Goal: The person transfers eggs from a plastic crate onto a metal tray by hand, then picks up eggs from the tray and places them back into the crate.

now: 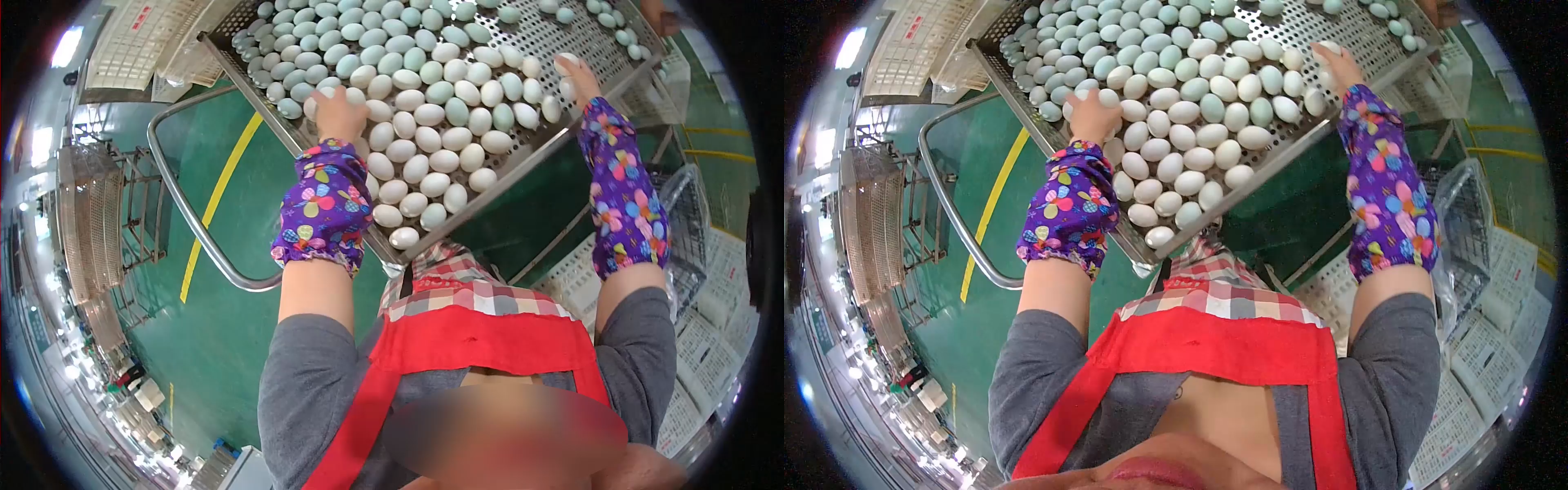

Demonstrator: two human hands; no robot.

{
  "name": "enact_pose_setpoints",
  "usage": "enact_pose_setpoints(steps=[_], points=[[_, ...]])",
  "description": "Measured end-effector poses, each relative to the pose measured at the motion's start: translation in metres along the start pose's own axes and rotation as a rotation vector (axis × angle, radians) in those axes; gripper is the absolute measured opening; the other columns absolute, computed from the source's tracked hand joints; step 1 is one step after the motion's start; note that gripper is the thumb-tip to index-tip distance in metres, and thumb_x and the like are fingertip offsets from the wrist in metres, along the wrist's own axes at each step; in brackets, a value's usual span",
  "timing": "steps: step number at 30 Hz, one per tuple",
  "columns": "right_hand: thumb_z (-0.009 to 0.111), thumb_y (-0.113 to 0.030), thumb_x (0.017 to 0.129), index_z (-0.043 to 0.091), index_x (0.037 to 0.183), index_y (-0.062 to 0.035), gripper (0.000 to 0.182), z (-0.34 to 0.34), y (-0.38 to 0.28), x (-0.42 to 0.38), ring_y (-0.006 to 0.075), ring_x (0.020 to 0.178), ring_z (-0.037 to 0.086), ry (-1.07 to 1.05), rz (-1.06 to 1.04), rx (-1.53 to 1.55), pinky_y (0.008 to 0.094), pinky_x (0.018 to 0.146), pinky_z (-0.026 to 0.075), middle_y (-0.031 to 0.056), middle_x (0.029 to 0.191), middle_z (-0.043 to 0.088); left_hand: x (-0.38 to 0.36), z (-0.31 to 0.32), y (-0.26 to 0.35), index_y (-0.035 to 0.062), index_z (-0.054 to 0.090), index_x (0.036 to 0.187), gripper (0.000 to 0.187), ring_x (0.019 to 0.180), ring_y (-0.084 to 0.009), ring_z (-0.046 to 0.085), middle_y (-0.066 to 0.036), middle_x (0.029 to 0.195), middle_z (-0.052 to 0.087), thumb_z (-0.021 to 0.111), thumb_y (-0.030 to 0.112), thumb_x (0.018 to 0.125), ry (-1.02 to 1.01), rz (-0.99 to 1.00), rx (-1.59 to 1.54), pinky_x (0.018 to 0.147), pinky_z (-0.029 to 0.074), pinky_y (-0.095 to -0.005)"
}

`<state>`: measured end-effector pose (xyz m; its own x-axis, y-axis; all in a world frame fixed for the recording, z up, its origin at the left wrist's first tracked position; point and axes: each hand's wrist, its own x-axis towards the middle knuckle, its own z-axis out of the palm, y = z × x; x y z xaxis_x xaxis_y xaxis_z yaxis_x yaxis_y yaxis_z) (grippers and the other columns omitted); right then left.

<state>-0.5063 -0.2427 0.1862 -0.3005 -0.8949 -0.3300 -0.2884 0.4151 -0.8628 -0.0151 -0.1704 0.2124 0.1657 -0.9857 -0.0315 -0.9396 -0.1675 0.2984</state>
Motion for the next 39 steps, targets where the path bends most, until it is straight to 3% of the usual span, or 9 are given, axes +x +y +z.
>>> enact_pose_setpoints(steps=[4, 11, 19, 23, 28, 30, 31, 35, 39], points=[[0.066, -0.064, 0.062, 0.036, 0.137, -0.0071, 0.099, 0.023, -0.001, 0.03, 0.0396, 0.127, 0.03, 0.188, 0.253, -0.683, 0.0469, 0.106, 0.023, 0.0252, 0.135, 0.038, 0.017, 0.001, 0.001, 0.0096, 0.055, 0.113, 0.053, 0.099, -0.0438, 0.055, -0.031, 0.131, 0.031, 0.068, 0.033, 0.068, -0.047, -0.016, 0.079, 0.086, 0.048, -0.0446], [0.066, -0.06, 0.063, 0.035, 0.139, -0.0106, 0.095, 0.038, 0.012, 0.035, 0.0503, 0.127, 0.024, 0.212, 0.322, -0.796, 0.0493, 0.106, 0.023, 0.0374, 0.139, 0.018, 0.03, -0.008, 0.019, 0.0103, 0.053, 0.116, 0.058, 0.103, -0.0419, 0.053, -0.023, 0.133, 0.034, 0.071, 0.037, 0.068, -0.163, -0.009, 0.203, 0.087, 0.046, -0.0431], [0.034, -0.046, 0.091, 0.035, 0.135, -0.0368, 0.045, 0.07, 0.0, 0.007, 0.0508, 0.133, 0.001, 0.012, 0.158, -1.2, 0.0693, 0.102, 0.013, 0.0064, 0.151, 0.011, 0.033, 0.018, 0.018, 0.0122, 0.04, 0.133, 0.07, 0.116, -0.0421, 0.041, -0.019, 0.143, 0.028, 0.066, 0.039, 0.074, -0.101, 0.172, 0.282, 0.096, 0.038, -0.0481], [0.054, -0.062, 0.077, 0.016, 0.146, -0.0231, 0.088, 0.073, -0.01, -0.04, 0.0476, 0.134, 0.015, 0.172, 0.085, -0.844, 0.0582, 0.106, 0.021, 0.0177, 0.151, 0.002, 0.031, 0.069, -0.01, 0.0038, 0.032, 0.137, 0.08, 0.13, -0.0424, 0.026, -0.022, 0.145, 0.024, 0.061, 0.047, 0.077, -0.017, 0.228, 0.179, 0.105, 0.028, -0.0497], [0.065, -0.02, 0.079, 0.038, 0.136, -0.0131, 0.063, 0.019, -0.031, -0.197, 0.0377, 0.128, 0.033, 0.296, -0.674, -0.49, 0.0413, 0.105, 0.031, 0.0205, 0.141, 0.029, 0.011, 0.061, -0.003, -0.0036, 0.046, 0.122, 0.054, 0.124, -0.0397, 0.036, -0.023, 0.123, 0.048, 0.06, 0.032, 0.083, 0.247, 0.481, 0.124, 0.105, 0.027, -0.0466], [0.063, -0.01, 0.078, 0.046, 0.128, -0.0097, 0.053, -0.028, -0.033, -0.266, 0.032, 0.126, 0.038, 0.312, -0.669, -0.402, 0.038, 0.104, 0.032, 0.0146, 0.136, 0.038, 0.015, 0.073, -0.016, 0.0004, 0.054, 0.114, 0.044, 0.116, -0.0389, 0.042, -0.02, 0.117, 0.051, 0.063, 0.027, 0.08, 0.328, 0.693, 0.398, 0.102, 0.03, -0.0458], [0.062, -0.006, 0.078, 0.05, 0.124, -0.0089, 0.048, -0.05, -0.027, -0.303, 0.0298, 0.123, 0.041, 0.321, -0.637, -0.34, 0.0366, 0.103, 0.033, 0.0124, 0.132, 0.042, 0.001, 0.058, 0.005, 0.0022, 0.054, 0.116, 0.042, 0.115, -0.0391, 0.042, -0.02, 0.121, 0.049, 0.059, 0.029, 0.083, 0.166, 0.395, -0.052, 0.101, 0.031, -0.0477], [0.055, 0.0, 0.076, 0.057, 0.1, -0.0078, 0.026, -0.134, 0.059, -0.423, 0.0284, 0.101, 0.056, 0.547, -0.47, -0.391, 0.0349, 0.085, 0.046, 0.0091, 0.111, 0.056, -0.012, 0.049, 0.027, -0.0021, 0.047, 0.124, 0.047, 0.122, -0.0412, 0.036, -0.021, 0.135, 0.04, 0.054, 0.029, 0.088, 0.085, 0.366, 0.077, 0.102, 0.029, -0.0517], [0.055, -0.009, 0.075, 0.058, 0.102, -0.0087, 0.027, -0.226, 0.215, -0.494, 0.0294, 0.095, 0.058, 0.721, 0.112, -0.415, 0.0375, 0.079, 0.048, 0.0126, 0.102, 0.058, -0.112, 0.068, 0.155, -0.0057, 0.04, 0.129, 0.052, 0.129, -0.0377, 0.032, -0.024, 0.135, 0.038, 0.058, 0.017, 0.086, 0.176, 0.82, -0.368, 0.107, 0.024, -0.0458]])
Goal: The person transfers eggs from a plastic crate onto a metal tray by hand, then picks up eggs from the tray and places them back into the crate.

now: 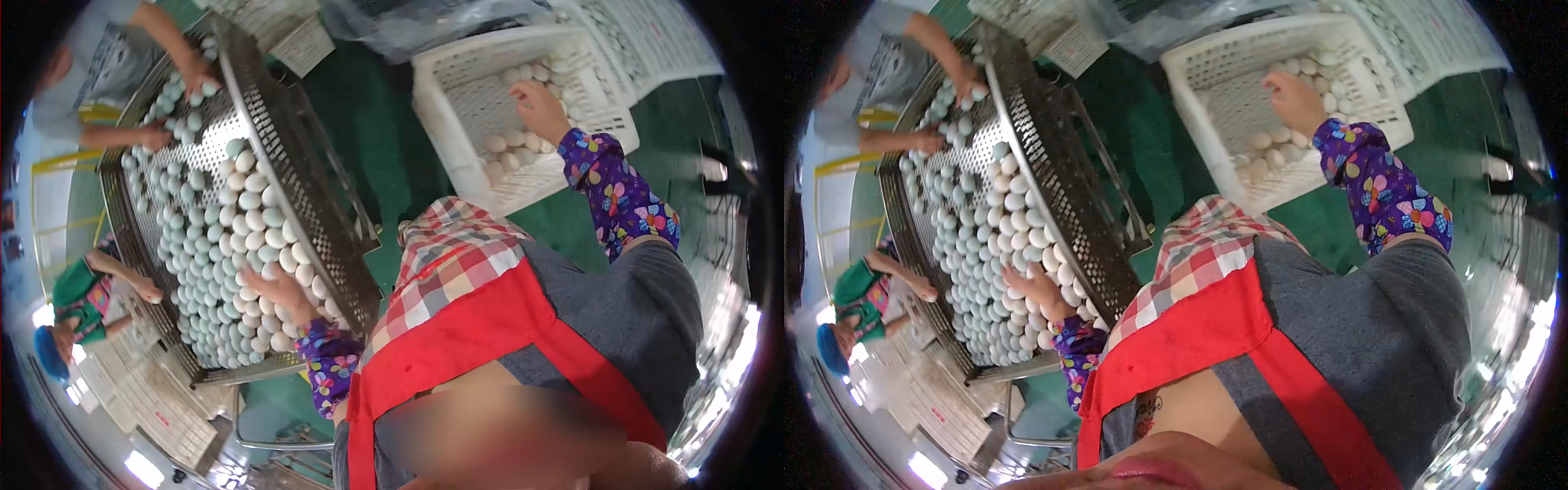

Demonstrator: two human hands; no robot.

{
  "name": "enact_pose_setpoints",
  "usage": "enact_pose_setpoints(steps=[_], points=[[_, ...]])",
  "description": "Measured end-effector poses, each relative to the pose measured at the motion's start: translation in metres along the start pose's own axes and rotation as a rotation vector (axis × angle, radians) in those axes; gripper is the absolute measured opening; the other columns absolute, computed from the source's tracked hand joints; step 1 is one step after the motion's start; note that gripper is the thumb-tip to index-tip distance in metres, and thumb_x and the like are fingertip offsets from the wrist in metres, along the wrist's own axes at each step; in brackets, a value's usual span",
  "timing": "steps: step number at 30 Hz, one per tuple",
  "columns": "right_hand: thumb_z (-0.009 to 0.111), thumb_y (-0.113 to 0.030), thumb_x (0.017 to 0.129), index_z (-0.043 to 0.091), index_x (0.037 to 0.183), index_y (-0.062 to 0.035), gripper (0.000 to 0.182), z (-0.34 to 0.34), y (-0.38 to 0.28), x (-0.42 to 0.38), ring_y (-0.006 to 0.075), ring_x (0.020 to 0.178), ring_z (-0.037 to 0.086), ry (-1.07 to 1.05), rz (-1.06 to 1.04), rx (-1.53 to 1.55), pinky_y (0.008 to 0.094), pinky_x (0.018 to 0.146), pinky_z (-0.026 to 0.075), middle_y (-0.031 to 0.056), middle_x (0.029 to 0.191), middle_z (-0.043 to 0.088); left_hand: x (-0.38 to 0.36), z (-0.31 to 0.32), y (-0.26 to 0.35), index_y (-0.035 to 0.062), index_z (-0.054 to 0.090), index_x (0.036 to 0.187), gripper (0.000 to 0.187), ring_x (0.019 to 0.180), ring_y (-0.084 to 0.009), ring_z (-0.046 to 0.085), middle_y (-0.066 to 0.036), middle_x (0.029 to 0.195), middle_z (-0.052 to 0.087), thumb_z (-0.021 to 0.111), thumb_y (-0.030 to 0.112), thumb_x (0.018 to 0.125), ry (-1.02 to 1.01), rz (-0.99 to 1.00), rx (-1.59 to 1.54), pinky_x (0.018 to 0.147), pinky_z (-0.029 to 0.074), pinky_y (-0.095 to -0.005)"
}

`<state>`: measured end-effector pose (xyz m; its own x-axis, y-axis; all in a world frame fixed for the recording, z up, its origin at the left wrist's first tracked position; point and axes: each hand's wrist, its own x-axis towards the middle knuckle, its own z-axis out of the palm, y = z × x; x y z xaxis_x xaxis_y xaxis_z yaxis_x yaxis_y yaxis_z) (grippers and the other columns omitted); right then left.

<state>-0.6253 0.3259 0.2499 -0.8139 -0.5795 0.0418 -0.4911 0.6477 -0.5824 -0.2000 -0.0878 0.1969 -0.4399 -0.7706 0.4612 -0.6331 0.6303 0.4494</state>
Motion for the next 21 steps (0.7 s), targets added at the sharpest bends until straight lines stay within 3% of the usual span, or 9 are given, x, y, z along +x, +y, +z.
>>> enact_pose_setpoints(steps=[1, 3, 4, 5, 8, 11, 12, 14, 21], points=[[0.056, -0.012, 0.075, 0.058, 0.105, -0.0093, 0.03, 0.011, 0.037, -0.011, 0.0305, 0.095, 0.059, -0.009, 0.095, -0.097, 0.0384, 0.08, 0.048, 0.0143, 0.102, 0.059, 0.012, 0.0, 0.056, -0.0046, 0.04, 0.128, 0.048, 0.13, -0.0396, 0.029, -0.022, 0.138, 0.035, 0.055, 0.015, 0.087, -0.095, 0.084, -0.167, 0.107, 0.023, -0.0484], [0.06, -0.015, 0.074, 0.056, 0.111, -0.0088, 0.038, -0.006, 0.094, -0.024, 0.0302, 0.099, 0.058, -0.106, 0.244, -0.288, 0.0378, 0.084, 0.046, 0.0154, 0.106, 0.058, 0.016, 0.016, 0.19, -0.0015, 0.046, 0.122, 0.048, 0.124, -0.0367, 0.038, -0.02, 0.128, 0.045, 0.056, -0.005, 0.075, -0.155, 0.244, -0.485, 0.104, 0.029, -0.0427], [0.062, -0.017, 0.073, 0.055, 0.114, -0.0085, 0.042, -0.013, 0.118, -0.027, 0.03, 0.101, 0.057, -0.17, 0.321, -0.382, 0.0374, 0.086, 0.046, 0.0159, 0.108, 0.058, 0.017, 0.028, 0.238, 0.0008, 0.051, 0.117, 0.045, 0.12, -0.0354, 0.042, -0.019, 0.124, 0.049, 0.057, -0.006, 0.073, -0.2, 0.5, -0.476, 0.102, 0.032, -0.0417], [0.065, -0.022, 0.072, 0.051, 0.122, -0.0113, 0.053, -0.06, 0.125, 0.046, 0.034, 0.109, 0.053, -0.294, 0.324, -0.448, 0.0405, 0.092, 0.043, 0.0207, 0.117, 0.052, 0.036, 0.028, 0.315, 0.0017, 0.055, 0.113, 0.042, 0.116, -0.0349, 0.047, -0.018, 0.121, 0.052, 0.059, -0.005, 0.071, -0.217, 0.549, -0.575, 0.099, 0.036, -0.0413], [0.067, -0.023, 0.07, 0.046, 0.127, -0.0132, 0.062, -0.052, 0.162, 0.057, 0.0409, 0.115, 0.045, -0.374, 0.435, -0.524, 0.0434, 0.096, 0.041, 0.0246, 0.129, 0.04, 0.018, 0.084, 0.413, 0.0076, 0.054, 0.114, 0.04, 0.108, -0.0352, 0.053, -0.017, 0.118, 0.053, 0.063, 0.007, 0.075, -0.746, 0.679, -0.689, 0.088, 0.045, -0.0402], [0.071, -0.026, 0.068, 0.043, 0.13, -0.0147, 0.069, -0.039, 0.192, 0.072, 0.0426, 0.119, 0.039, -0.269, 0.352, -0.577, 0.0471, 0.096, 0.04, 0.0236, 0.132, 0.032, -0.016, 0.161, 0.476, 0.0086, 0.048, 0.124, 0.058, 0.116, -0.0357, 0.048, -0.016, 0.13, 0.045, 0.068, 0.034, 0.075, -1.352, 0.767, -0.136, 0.092, 0.044, -0.0423], [0.071, -0.026, 0.067, 0.043, 0.129, -0.0145, 0.069, -0.069, 0.172, 0.109, 0.042, 0.119, 0.039, -0.206, 0.275, -0.601, 0.0471, 0.095, 0.04, 0.0233, 0.131, 0.033, 0.0, 0.168, 0.508, 0.0096, 0.046, 0.127, 0.064, 0.117, -0.0372, 0.046, -0.017, 0.132, 0.042, 0.068, 0.037, 0.073, -1.33, 0.785, -0.014, 0.092, 0.043, -0.0436], [0.07, -0.024, 0.068, 0.045, 0.128, -0.0157, 0.066, -0.056, 0.181, 0.112, 0.0416, 0.118, 0.038, -0.173, 0.269, -0.631, 0.0477, 0.093, 0.041, 0.0232, 0.127, 0.034, -0.022, 0.217, 0.512, 0.0114, 0.04, 0.132, 0.076, 0.119, -0.0403, 0.044, -0.019, 0.137, 0.037, 0.069, 0.044, 0.07, -1.405, 0.865, 0.221, 0.093, 0.043, -0.0461], [0.063, -0.019, 0.069, 0.055, 0.122, -0.0288, 0.055, -0.04, 0.19, 0.13, 0.0419, 0.101, 0.052, 0.04, 0.142, -0.615, 0.0468, 0.08, 0.048, 0.0251, 0.114, 0.045, -0.067, 0.298, 0.469, 0.0179, 0.03, 0.138, 0.097, 0.119, -0.0373, 0.04, -0.016, 0.137, 0.034, 0.081, 0.04, 0.058, -1.153, 0.959, -0.106, 0.093, 0.038, -0.0551]])
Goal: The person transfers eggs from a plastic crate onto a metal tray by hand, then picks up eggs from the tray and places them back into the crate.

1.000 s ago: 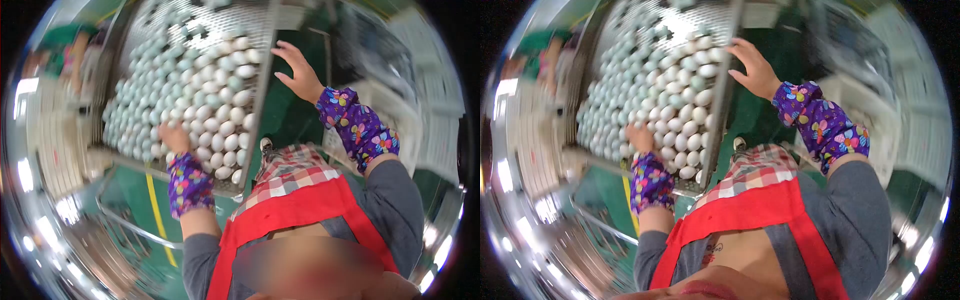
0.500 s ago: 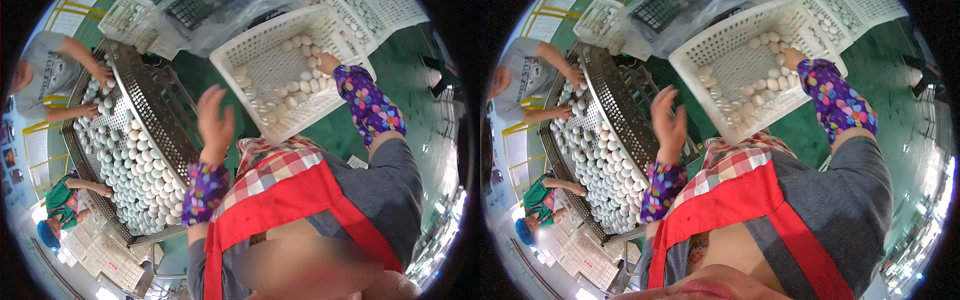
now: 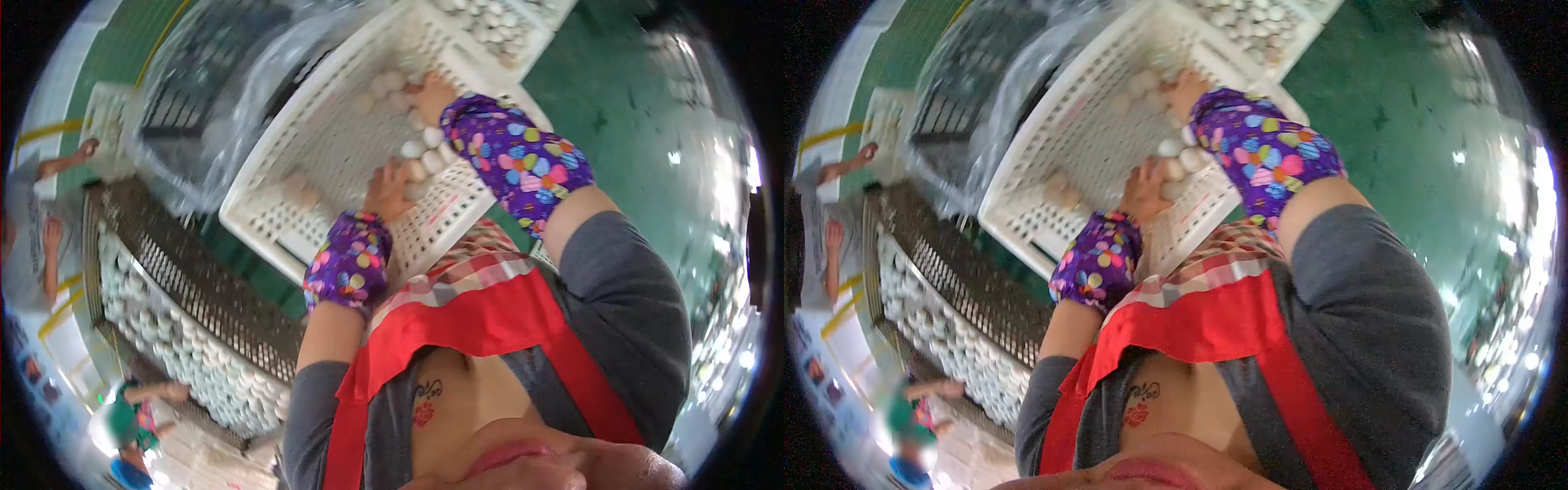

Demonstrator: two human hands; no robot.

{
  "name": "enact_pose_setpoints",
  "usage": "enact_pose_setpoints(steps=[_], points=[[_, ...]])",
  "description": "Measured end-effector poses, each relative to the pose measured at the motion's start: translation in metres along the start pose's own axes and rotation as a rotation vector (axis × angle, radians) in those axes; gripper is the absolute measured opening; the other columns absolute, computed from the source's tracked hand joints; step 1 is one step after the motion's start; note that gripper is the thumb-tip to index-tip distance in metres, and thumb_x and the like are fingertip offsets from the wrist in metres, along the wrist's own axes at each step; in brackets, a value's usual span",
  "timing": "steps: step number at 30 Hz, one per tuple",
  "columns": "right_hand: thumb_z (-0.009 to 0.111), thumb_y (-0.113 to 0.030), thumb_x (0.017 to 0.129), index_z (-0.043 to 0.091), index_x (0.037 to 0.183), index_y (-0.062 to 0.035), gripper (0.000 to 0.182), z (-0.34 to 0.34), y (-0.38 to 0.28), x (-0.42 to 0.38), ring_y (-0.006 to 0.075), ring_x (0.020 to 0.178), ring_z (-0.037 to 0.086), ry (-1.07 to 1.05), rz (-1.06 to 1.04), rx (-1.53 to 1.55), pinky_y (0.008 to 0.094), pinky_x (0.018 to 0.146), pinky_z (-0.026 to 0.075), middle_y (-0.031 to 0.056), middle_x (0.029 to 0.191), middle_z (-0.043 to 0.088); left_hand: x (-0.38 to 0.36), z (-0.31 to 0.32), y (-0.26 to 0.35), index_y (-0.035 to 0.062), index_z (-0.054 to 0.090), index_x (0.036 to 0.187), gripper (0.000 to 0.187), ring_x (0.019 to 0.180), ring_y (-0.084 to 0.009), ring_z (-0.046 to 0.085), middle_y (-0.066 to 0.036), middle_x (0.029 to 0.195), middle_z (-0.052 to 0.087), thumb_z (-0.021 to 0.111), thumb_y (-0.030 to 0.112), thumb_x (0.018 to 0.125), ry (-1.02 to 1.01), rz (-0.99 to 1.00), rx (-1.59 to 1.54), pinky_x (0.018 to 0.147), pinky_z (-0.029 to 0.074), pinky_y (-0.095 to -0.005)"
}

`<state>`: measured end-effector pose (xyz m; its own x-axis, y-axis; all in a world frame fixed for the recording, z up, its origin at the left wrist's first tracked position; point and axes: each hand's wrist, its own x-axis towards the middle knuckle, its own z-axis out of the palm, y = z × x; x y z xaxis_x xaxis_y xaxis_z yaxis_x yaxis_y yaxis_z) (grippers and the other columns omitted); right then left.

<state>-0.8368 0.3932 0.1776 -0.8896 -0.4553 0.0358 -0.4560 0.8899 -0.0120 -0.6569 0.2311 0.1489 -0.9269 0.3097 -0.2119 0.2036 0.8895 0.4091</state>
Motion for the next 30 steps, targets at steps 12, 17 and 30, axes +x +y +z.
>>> enact_pose_setpoints(steps=[12, 17, 30], points=[[0.065, -0.049, 0.068, 0.059, 0.119, -0.0225, 0.057, 0.008, -0.024, 0.039, 0.0353, 0.111, 0.047, -0.359, 0.09, 0.076, 0.0454, 0.089, 0.044, 0.0176, 0.116, 0.055, 0.02, -0.022, 0.007, 0.0217, 0.029, 0.139, 0.087, 0.116, -0.0375, 0.042, -0.015, 0.139, 0.031, 0.074, 0.042, 0.067, -0.174, -0.03, 0.079, 0.093, 0.039, -0.049], [0.069, -0.05, 0.068, 0.051, 0.125, -0.0175, 0.068, -0.001, -0.031, 0.037, 0.0389, 0.116, 0.041, -0.433, -0.027, 0.003, 0.0446, 0.091, 0.044, 0.0209, 0.121, 0.049, 0.013, -0.025, -0.004, 0.0237, 0.04, 0.133, 0.074, 0.115, -0.0389, 0.045, -0.019, 0.143, 0.024, 0.072, 0.041, 0.068, -0.237, 0.066, 0.065, 0.089, 0.044, -0.0461], [0.06, -0.016, 0.073, 0.062, 0.106, -0.0098, 0.033, 0.026, -0.026, 0.01, 0.0361, 0.104, 0.054, -0.188, -0.525, -0.094, 0.0437, 0.083, 0.05, 0.0211, 0.117, 0.054, 0.024, 0.007, -0.02, 0.0198, 0.059, 0.117, 0.061, 0.104, -0.0406, 0.052, -0.025, 0.136, 0.031, 0.074, 0.022, 0.058, -0.163, -0.034, 0.003, 0.084, 0.049, -0.0453]])
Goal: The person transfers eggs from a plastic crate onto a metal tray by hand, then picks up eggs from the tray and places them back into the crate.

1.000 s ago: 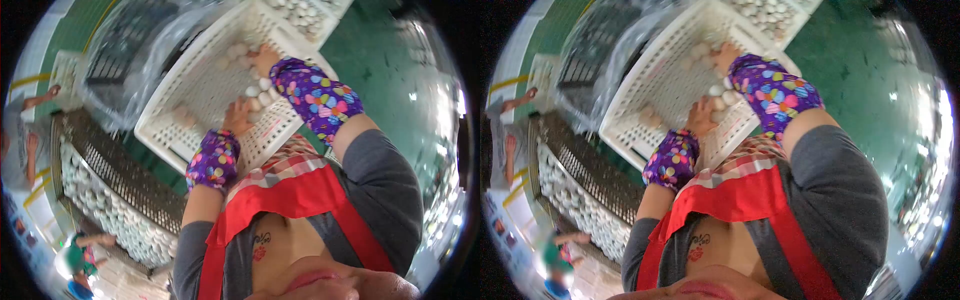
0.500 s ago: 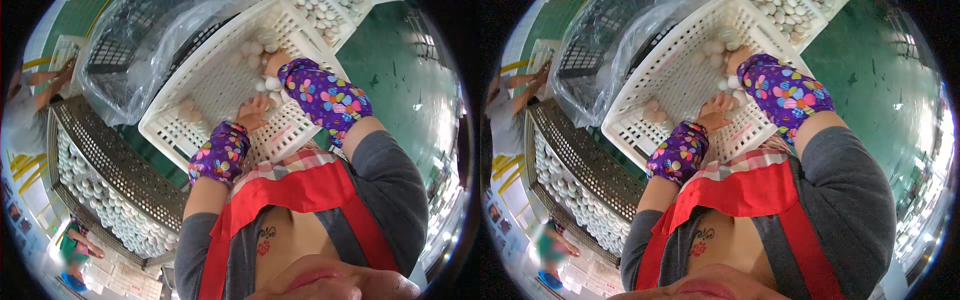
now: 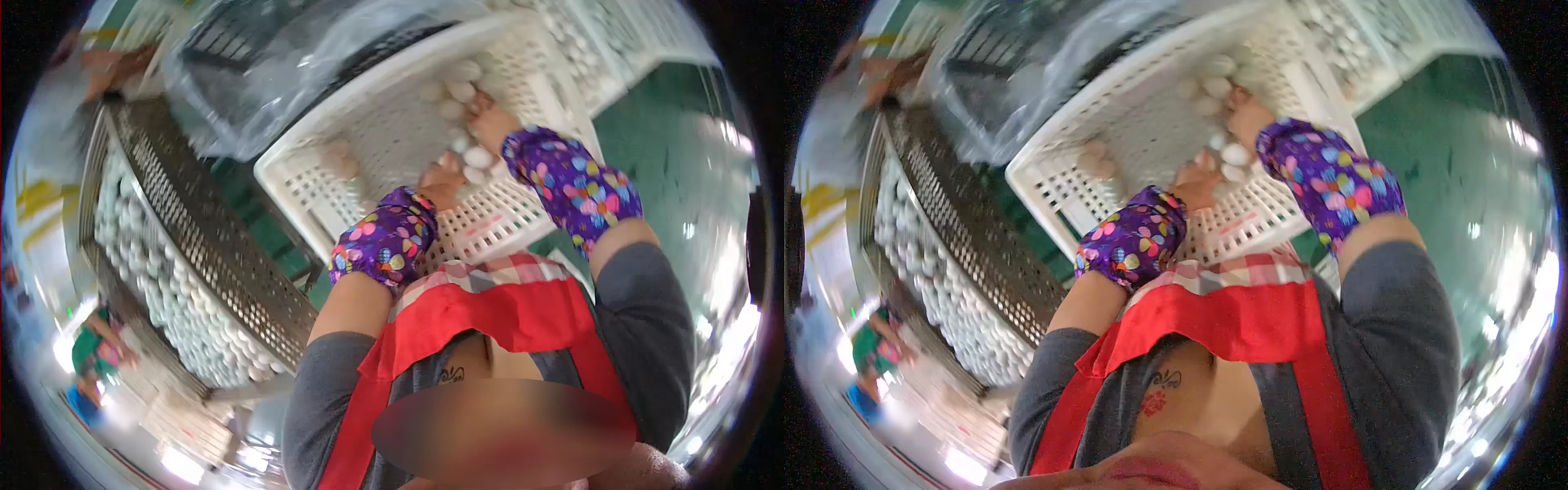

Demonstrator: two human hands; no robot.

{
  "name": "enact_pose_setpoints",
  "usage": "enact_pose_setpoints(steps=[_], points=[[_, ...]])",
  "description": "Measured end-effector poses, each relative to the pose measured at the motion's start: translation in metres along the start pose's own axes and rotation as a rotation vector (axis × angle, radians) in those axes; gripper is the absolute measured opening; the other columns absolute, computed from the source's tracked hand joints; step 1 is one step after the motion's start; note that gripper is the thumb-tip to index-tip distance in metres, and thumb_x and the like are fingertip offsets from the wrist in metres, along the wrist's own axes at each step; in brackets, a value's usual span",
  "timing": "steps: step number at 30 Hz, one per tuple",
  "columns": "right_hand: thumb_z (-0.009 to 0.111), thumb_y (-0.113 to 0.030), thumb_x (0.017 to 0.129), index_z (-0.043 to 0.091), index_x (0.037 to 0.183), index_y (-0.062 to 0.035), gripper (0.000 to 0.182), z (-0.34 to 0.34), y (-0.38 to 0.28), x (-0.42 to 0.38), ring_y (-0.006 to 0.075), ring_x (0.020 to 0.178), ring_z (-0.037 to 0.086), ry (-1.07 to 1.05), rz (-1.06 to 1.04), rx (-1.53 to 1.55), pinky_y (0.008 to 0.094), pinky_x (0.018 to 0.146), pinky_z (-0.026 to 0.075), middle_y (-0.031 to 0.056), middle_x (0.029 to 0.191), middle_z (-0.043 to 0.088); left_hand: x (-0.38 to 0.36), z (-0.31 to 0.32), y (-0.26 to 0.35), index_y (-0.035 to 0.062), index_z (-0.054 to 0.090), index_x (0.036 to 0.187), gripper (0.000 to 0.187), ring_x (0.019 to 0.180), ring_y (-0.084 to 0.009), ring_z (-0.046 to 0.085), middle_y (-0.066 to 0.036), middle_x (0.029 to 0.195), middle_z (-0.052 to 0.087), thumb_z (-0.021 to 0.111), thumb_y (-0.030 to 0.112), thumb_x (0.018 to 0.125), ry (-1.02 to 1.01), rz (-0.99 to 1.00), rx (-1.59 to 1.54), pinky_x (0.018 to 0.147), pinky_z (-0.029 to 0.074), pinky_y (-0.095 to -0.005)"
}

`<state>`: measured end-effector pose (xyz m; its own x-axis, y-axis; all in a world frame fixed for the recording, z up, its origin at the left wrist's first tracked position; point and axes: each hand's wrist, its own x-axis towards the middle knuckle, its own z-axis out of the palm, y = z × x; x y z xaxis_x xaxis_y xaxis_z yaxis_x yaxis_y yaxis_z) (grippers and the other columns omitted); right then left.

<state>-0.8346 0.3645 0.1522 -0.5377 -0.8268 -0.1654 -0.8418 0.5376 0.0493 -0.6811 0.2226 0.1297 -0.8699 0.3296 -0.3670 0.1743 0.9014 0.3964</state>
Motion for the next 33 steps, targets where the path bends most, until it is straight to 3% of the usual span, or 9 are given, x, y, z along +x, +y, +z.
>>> enact_pose_setpoints(steps=[3, 5, 8, 15, 22, 23, 26, 29, 33], points=[[0.055, -0.019, 0.073, 0.067, 0.09, -0.0031, 0.026, -0.004, -0.007, 0.016, 0.0291, 0.101, 0.058, 0.295, -0.125, 0.084, 0.0388, 0.085, 0.048, 0.0161, 0.11, 0.06, 0.002, 0.003, -0.003, 0.0189, 0.062, 0.112, 0.054, 0.102, -0.0357, 0.054, -0.017, 0.115, 0.051, 0.073, 0.026, 0.06, 0.038, -0.063, -0.049, 0.085, 0.048, -0.0416], [0.058, -0.02, 0.072, 0.068, 0.091, -0.0063, 0.026, 0.015, -0.004, 0.036, 0.0284, 0.101, 0.058, -0.178, -0.031, -0.11, 0.0388, 0.084, 0.048, 0.0138, 0.11, 0.061, 0.016, 0.004, -0.007, 0.0138, 0.063, 0.108, 0.052, 0.095, -0.035, 0.057, -0.015, 0.109, 0.055, 0.071, 0.038, 0.062, 0.113, 0.003, -0.122, 0.084, 0.048, -0.0421], [0.059, -0.025, 0.073, 0.063, 0.108, -0.007, 0.039, 0.028, 0.013, 0.041, 0.0296, 0.111, 0.053, 0.069, -0.136, 0.008, 0.0393, 0.09, 0.044, 0.0147, 0.12, 0.055, -0.02, -0.05, -0.005, 0.0115, 0.065, 0.104, 0.056, 0.09, -0.035, 0.06, -0.017, 0.105, 0.058, 0.07, 0.049, 0.063, 0.166, -0.077, -0.176, 0.081, 0.048, -0.0426], [0.064, -0.029, 0.071, 0.055, 0.119, -0.0074, 0.053, -0.038, -0.002, 0.046, 0.0348, 0.111, 0.052, -0.753, 0.024, -0.127, 0.0413, 0.092, 0.043, 0.0207, 0.121, 0.053, -0.118, -0.161, 0.02, 0.0138, 0.064, 0.107, 0.063, 0.098, -0.0394, 0.056, -0.028, 0.112, 0.049, 0.071, 0.056, 0.06, 0.522, -0.198, -0.676, 0.082, 0.047, -0.0415], [0.073, -0.034, 0.063, 0.061, 0.11, -0.0053, 0.056, -0.056, -0.01, 0.042, 0.0389, 0.109, 0.051, -0.492, 0.074, 0.016, 0.0415, 0.093, 0.041, 0.0236, 0.11, 0.058, -0.302, -0.166, 0.009, 0.0069, 0.058, 0.112, 0.06, 0.1, -0.0297, 0.054, -0.018, 0.116, 0.05, 0.074, 0.045, 0.069, 0.946, -0.261, -0.851, 0.088, 0.045, -0.0352], [0.071, -0.036, 0.067, 0.059, 0.111, -0.005, 0.055, -0.051, -0.005, 0.04, 0.0389, 0.105, 0.052, -0.421, 0.044, 0.027, 0.0428, 0.091, 0.042, 0.0225, 0.111, 0.058, -0.328, -0.15, 0.001, 0.0056, 0.055, 0.116, 0.06, 0.1, -0.0265, 0.054, -0.015, 0.116, 0.052, 0.073, 0.041, 0.071, 1.074, -0.288, -0.654, 0.088, 0.045, -0.0336], [0.063, -0.035, 0.082, 0.056, 0.114, -0.0023, 0.046, -0.016, 0.063, 0.035, 0.0343, 0.088, 0.058, -0.131, -0.138, 0.042, 0.0425, 0.081, 0.048, 0.0158, 0.106, 0.059, -0.416, -0.13, -0.004, 0.0014, 0.057, 0.109, 0.054, 0.105, -0.0247, 0.05, -0.014, 0.114, 0.048, 0.074, 0.035, 0.07, 1.254, -0.598, -1.173, 0.09, 0.042, -0.0357], [0.057, -0.033, 0.088, 0.054, 0.115, -0.0027, 0.04, -0.075, 0.045, 0.01, 0.0246, 0.084, 0.06, -0.145, 0.427, 1.479, 0.0354, 0.071, 0.051, 0.0108, 0.104, 0.06, -0.475, -0.085, -0.029, 0.0, 0.052, 0.114, 0.053, 0.094, -0.0175, 0.054, -0.009, 0.103, 0.055, 0.07, 0.031, 0.075, 1.523, -0.709, -1.32, 0.083, 0.044, -0.0304], [0.054, -0.03, 0.091, 0.047, 0.125, -0.0027, 0.044, -0.19, -0.046, 0.015, 0.0238, 0.106, 0.057, -0.138, 0.347, 1.925, 0.0339, 0.081, 0.051, 0.0134, 0.125, 0.052, -0.539, -0.076, -0.057, 0.0003, 0.055, 0.109, 0.04, 0.086, -0.012, 0.055, -0.005, 0.093, 0.059, 0.065, 0.028, 0.082, 1.663, -0.827, -1.282, 0.076, 0.045, -0.0284]])
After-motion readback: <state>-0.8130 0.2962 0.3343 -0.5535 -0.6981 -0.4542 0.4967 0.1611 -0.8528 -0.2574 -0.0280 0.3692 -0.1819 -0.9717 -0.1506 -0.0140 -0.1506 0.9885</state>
